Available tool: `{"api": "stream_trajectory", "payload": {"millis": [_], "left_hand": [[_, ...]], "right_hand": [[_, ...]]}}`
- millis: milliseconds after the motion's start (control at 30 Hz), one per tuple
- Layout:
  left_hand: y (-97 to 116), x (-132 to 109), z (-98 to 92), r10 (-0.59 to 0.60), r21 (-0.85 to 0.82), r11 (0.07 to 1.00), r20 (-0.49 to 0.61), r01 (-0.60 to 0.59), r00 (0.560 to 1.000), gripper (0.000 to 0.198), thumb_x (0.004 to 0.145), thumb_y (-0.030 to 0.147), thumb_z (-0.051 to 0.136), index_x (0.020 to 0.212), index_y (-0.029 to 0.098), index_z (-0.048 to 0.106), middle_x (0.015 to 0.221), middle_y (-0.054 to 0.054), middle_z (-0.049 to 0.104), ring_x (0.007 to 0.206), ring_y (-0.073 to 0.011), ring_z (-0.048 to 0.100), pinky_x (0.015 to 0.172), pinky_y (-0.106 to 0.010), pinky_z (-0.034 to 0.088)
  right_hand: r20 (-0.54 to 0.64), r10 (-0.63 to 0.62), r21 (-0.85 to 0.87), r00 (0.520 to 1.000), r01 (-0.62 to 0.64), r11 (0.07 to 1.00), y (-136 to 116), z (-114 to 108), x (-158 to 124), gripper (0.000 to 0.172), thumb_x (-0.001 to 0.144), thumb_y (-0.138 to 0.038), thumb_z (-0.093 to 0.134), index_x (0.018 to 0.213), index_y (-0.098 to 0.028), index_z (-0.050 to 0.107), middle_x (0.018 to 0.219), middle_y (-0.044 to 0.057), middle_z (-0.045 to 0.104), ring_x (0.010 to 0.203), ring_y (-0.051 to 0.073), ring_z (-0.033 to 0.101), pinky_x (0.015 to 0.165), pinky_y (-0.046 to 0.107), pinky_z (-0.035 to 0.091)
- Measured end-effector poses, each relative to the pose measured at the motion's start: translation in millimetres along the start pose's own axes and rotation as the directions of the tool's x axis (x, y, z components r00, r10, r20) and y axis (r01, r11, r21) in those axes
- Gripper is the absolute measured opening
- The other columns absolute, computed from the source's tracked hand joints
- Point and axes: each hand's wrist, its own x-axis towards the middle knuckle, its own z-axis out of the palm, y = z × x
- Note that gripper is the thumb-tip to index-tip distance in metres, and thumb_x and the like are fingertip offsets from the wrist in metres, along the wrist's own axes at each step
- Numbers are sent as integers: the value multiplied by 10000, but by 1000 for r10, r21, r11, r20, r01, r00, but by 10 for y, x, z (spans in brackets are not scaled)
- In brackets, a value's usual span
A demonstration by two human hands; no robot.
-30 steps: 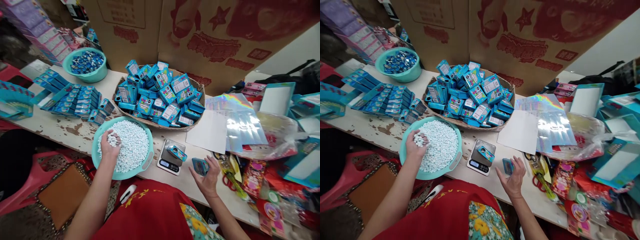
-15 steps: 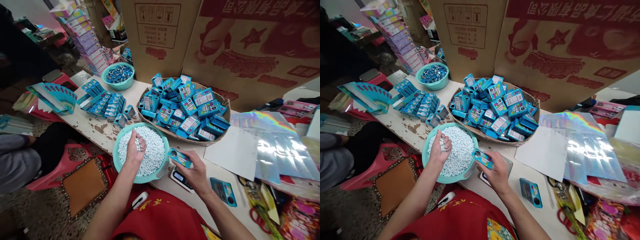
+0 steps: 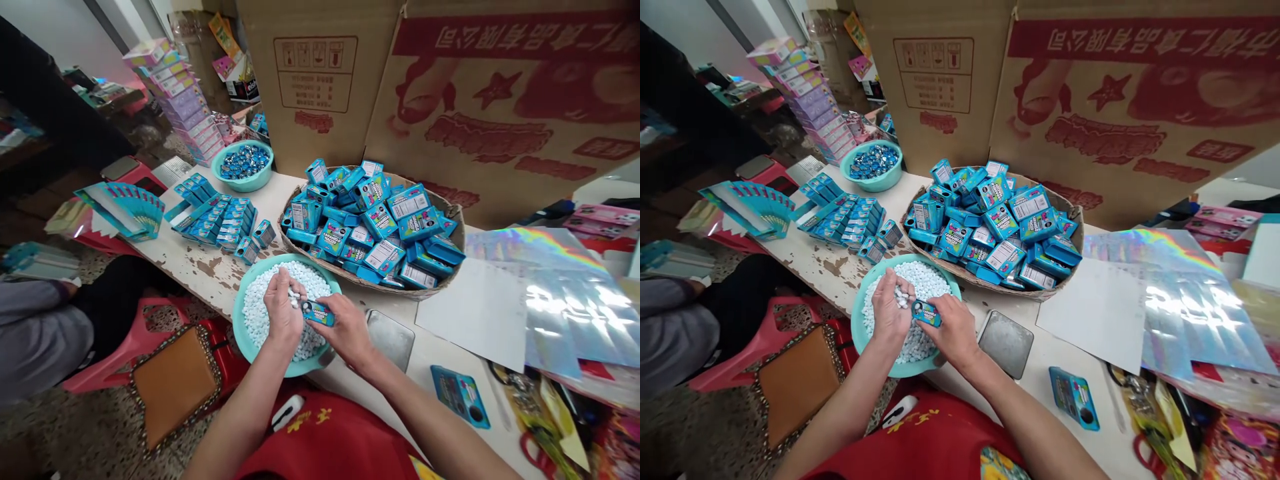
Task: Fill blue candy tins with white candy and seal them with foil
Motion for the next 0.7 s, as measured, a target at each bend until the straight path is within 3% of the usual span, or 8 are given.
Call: {"api": "stream_trajectory", "payload": {"millis": [267, 433, 533, 600, 633, 700], "left_hand": [[-7, 22, 45, 69, 41, 997, -7, -69, 998, 436, 791, 489, 625, 572, 169, 426, 529, 37, 396, 469, -75, 410, 453, -214, 318], [52, 53, 81, -25, -4, 1000, 13, 25, 1000, 460, 760, 517, 649, 576, 169, 412, 507, 48, 361, 397, -53, 332, 358, -188, 204], [50, 134, 11, -26, 9, 1000, 21, 25, 999, 464, 761, 548, 629, 587, 174, 416, 508, 52, 347, 391, -54, 311, 351, -185, 201], [-10, 227, -137, 31, 228, 973, 32, -38, 999, 423, 767, 538, 622, 604, 174, 481, 545, 30, 418, 459, -77, 395, 407, -194, 307], [-58, 278, -237, 59, 403, 912, 65, -81, 996, 385, 749, 516, 648, 617, 173, 531, 602, 8, 489, 549, -100, 472, 490, -211, 388], [-171, 371, -458, 84, 705, 688, 162, -175, 983, 295, 701, 464, 699, 670, 179, 629, 812, -44, 611, 825, -174, 566, 758, -286, 468]], "right_hand": [[-33, 10, -11, 999, -11, 1000, 33, 36, 31, 325, 740, -361, 730, 994, -197, 610, 909, 43, 622, 866, 205, 566, 747, 315, 437], [-34, 21, 15, 999, -21, 1000, 45, 16, 64, 335, 729, -359, 740, 992, -199, 608, 910, 39, 624, 867, 204, 570, 749, 318, 442], [-50, 41, 115, 998, -35, 993, 77, -121, 4, 352, 748, -389, 722, 1016, -195, 602, 922, 43, 620, 859, 189, 573, 743, 304, 452], [-71, 63, 179, 995, -50, 983, 132, -294, -114, 337, 778, -394, 693, 1033, -198, 590, 933, 45, 611, 851, 171, 573, 729, 283, 459], [-93, 79, 189, 993, -60, 980, 174, -396, -198, 326, 789, -386, 683, 1038, -201, 582, 936, 45, 605, 846, 163, 572, 723, 274, 462], [-161, 117, 154, 980, -92, 984, 297, -592, -402, 306, 799, -358, 675, 1039, -204, 565, 935, 41, 596, 843, 153, 570, 720, 263, 467]]}}
